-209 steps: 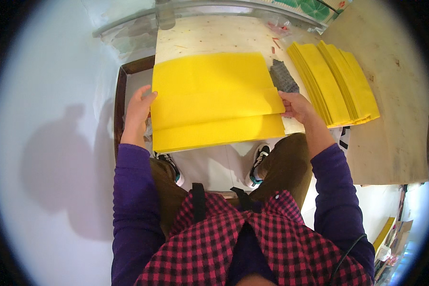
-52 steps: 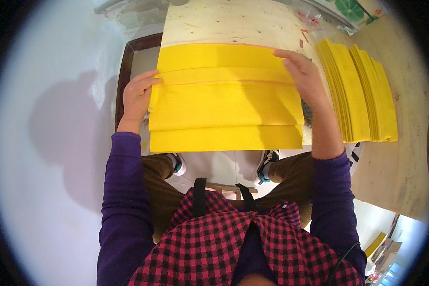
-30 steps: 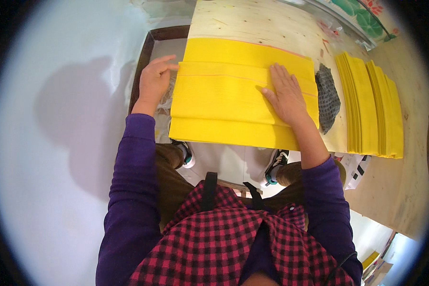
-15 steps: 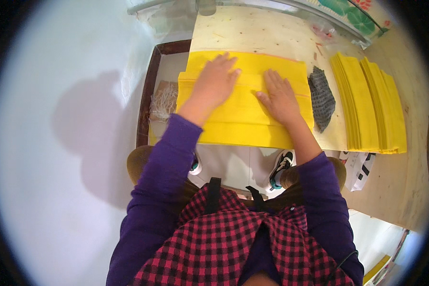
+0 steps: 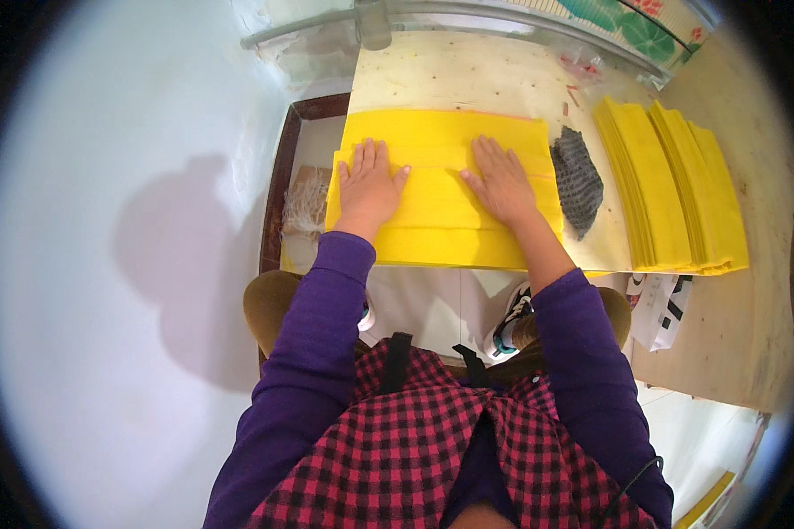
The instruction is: The person folds yellow foam sheets on a table, aligning edges and pressing creases to create uniform folds. The person stacks the folded sheets and repeats the folding process with additional sheets.
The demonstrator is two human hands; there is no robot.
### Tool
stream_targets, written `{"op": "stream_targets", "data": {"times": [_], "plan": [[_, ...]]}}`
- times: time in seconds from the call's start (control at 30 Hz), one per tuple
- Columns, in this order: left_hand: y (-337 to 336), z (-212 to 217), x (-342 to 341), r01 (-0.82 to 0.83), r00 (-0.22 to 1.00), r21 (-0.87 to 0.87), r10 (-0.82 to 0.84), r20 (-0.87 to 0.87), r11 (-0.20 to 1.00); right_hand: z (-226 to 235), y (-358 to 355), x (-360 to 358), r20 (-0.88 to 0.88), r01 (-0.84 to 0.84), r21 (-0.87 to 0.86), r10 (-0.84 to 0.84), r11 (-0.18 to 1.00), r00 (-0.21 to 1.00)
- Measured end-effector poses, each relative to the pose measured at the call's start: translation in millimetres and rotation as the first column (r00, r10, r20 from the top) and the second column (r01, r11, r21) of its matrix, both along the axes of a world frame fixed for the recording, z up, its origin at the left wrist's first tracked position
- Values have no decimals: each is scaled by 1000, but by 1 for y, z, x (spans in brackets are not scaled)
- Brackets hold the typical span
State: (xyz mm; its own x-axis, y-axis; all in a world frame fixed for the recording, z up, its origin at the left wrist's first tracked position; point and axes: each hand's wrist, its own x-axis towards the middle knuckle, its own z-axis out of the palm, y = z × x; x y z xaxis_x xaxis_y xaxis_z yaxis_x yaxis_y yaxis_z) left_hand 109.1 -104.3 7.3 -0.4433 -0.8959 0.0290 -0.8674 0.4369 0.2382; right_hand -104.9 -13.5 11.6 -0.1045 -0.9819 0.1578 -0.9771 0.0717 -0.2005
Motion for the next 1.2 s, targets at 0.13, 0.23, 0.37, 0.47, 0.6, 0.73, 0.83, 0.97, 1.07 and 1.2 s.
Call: {"op": "stream_targets", "data": {"times": [0.13, 0.23, 0.37, 0.47, 0.6, 0.73, 0.83, 0.97, 1.07, 1.2], "plan": [[4, -1, -4, -24, 1000, -20, 24, 0, 1000, 9, -9, 0, 60, 44, 87, -49, 995, 997], [5, -1, -5, -31, 999, -41, 31, 19, 999, 12, -34, 28, 56, 15, 101, -20, 995, 998], [3, 0, -1, -10, 999, -65, 12, 40, 998, 10, -68, 84, 161, -49, 119, 29, 992, 986], [0, -1, -1, 4, 1000, -61, -5, -4, 998, 3, -65, 95, 168, 27, 140, -51, 990, 985], [0, -5, 1, -2, 1000, -82, 0, -22, 997, -3, -35, 60, 28, 200, 92, -203, 976, 979], [-2, -8, -1, -3, 1000, -62, 2, -9, 998, 0, -1, 5, -20, 388, 100, -388, 916, 922], [-3, -8, -1, 2, 1000, -52, -1, 7, 999, 0, 15, -14, -13, 463, 99, -464, 881, 886], [-9, -3, 4, 29, 999, 19, -28, -46, 999, 1, 20, -16, -30, 497, 111, -497, 861, 867], [-10, 5, -1, 3, 1000, 2, -3, -19, 1000, 4, 19, -15, -30, 502, 173, -505, 847, 863], [12, 13, -55, 221, 972, -195, -231, -34, 956, 5, 20, -13, -48, 499, 158, -498, 852, 866]]}}
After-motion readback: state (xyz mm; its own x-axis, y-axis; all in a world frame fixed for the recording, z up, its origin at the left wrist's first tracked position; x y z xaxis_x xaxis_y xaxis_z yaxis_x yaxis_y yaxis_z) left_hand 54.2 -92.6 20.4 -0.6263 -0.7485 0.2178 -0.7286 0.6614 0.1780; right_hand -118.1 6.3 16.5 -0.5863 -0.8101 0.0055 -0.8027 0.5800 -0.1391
